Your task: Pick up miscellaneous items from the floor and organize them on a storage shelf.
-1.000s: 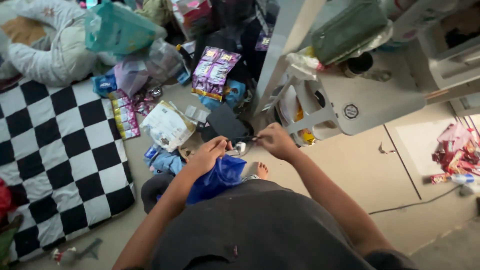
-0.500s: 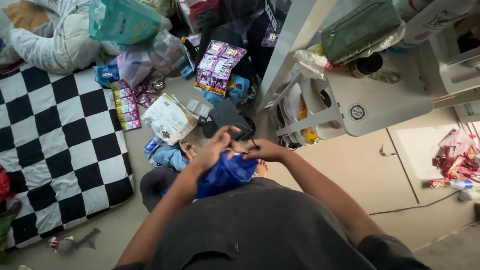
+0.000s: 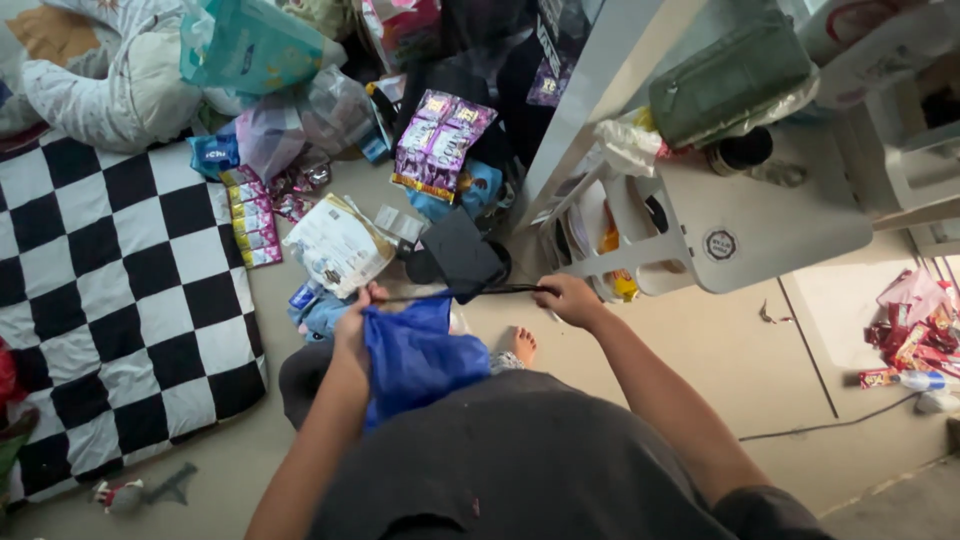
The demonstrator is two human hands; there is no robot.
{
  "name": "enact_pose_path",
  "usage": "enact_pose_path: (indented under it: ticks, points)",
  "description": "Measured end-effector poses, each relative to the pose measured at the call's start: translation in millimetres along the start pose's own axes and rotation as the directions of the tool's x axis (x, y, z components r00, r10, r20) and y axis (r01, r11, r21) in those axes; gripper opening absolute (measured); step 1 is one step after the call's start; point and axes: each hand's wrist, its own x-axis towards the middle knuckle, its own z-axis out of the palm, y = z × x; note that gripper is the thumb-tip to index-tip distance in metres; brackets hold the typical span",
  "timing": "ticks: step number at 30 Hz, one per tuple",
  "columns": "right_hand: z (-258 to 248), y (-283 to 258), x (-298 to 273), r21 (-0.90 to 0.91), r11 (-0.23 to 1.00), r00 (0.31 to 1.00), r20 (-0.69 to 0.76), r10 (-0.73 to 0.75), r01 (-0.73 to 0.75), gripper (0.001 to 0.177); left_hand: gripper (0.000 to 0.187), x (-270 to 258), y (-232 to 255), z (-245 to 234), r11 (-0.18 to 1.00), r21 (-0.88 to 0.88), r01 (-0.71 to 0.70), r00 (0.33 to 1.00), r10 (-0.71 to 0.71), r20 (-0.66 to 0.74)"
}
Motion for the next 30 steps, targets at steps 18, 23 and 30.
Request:
enact_pose_path:
  ticks: [18, 23, 30]
  points:
    - [80, 87, 226, 0.245, 0.918, 0.882, -0.285, 0.375, -0.311, 0.021, 0.039, 141, -73, -106, 0.603, 0.798, -0.020, 0.994, -0.076, 0.082]
    - [165, 128, 257, 0.975, 0.189, 0.761, -0.035, 0.647, -0.116, 0.018, 0.042, 155, -116, -104, 0.810, 0.542, 0.225, 0.974, -0.202, -0.103]
    - [210, 120, 254, 0.980, 0.122, 0.708, -0.196, 0.678, 0.155, 0.015, 0.037, 203, -140, -131, 0.776, 0.538, 0.329, 0.939, -0.206, -0.277]
